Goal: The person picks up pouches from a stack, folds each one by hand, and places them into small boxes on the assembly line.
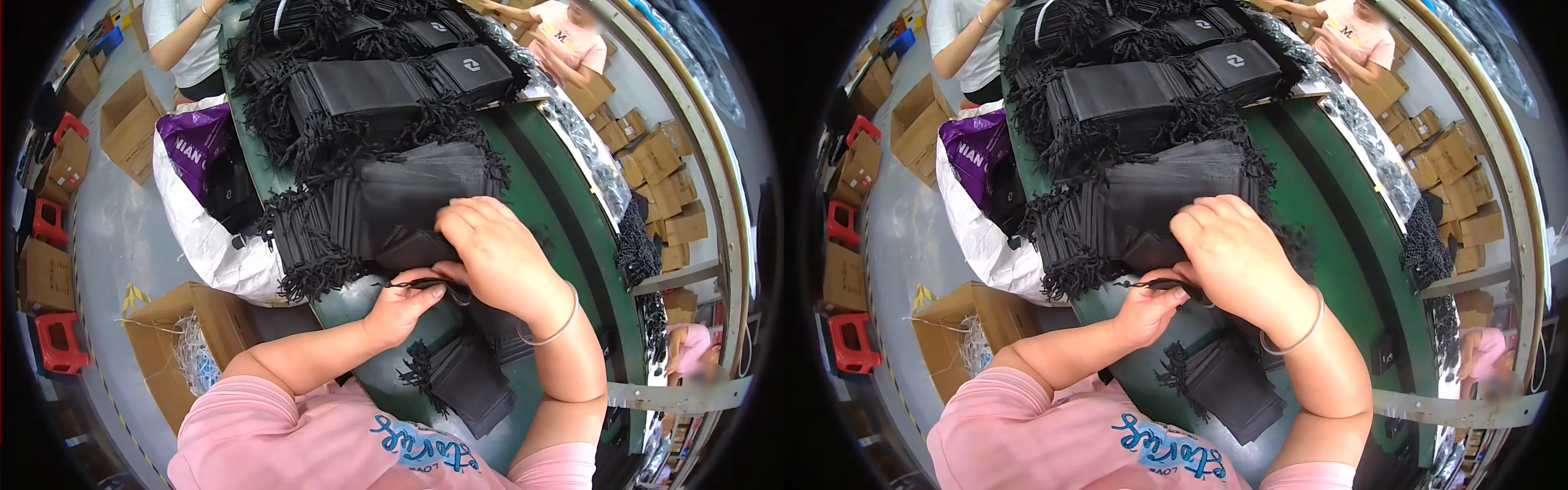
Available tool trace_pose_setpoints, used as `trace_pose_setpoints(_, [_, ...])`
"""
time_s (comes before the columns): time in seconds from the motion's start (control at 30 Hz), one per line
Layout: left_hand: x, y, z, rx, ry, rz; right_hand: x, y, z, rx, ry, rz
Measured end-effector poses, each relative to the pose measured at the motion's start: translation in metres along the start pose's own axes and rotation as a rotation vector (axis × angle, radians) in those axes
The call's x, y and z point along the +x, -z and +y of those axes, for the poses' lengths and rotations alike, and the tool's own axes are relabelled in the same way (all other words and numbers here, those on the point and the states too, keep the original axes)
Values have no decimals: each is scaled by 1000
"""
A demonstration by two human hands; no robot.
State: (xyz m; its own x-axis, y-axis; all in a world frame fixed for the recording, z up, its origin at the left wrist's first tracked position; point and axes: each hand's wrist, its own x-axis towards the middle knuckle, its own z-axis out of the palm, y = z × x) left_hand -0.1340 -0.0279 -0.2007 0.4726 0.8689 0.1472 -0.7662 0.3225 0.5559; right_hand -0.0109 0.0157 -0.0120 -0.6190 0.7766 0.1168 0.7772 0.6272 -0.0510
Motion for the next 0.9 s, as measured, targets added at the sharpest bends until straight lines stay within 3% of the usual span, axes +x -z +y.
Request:
trace_pose_setpoints(0.1, [0,-9,8,-60,25,-10,1,2,7,-32,79,121])
trace_pose_setpoints(0.23, [5,-22,22,234,-62,81,8,25,17,2,-262,-68])
trace_pose_setpoints(0.33, [19,-7,42,213,30,32,-8,38,22,92,-202,93])
trace_pose_setpoints(0.4, [25,1,55,173,151,-8,-25,51,20,191,-384,90])
trace_pose_setpoints(0.5, [26,-4,62,218,170,-30,-62,61,28,435,-613,195])
trace_pose_setpoints(0.57, [26,-12,66,319,135,-56,-104,53,41,862,-565,741])
trace_pose_setpoints(0.63, [20,-17,58,340,153,-20,-152,47,47,1031,-594,1058])
trace_pose_setpoints(0.67, [16,-23,58,328,186,-8,-185,44,41,975,-686,1122])
trace_pose_setpoints(0.73, [14,-22,50,247,221,-81,-243,40,25,1263,-599,1272])
trace_pose_setpoints(0.9, [18,-25,27,286,317,-157,-376,32,-55,1290,-698,1698])
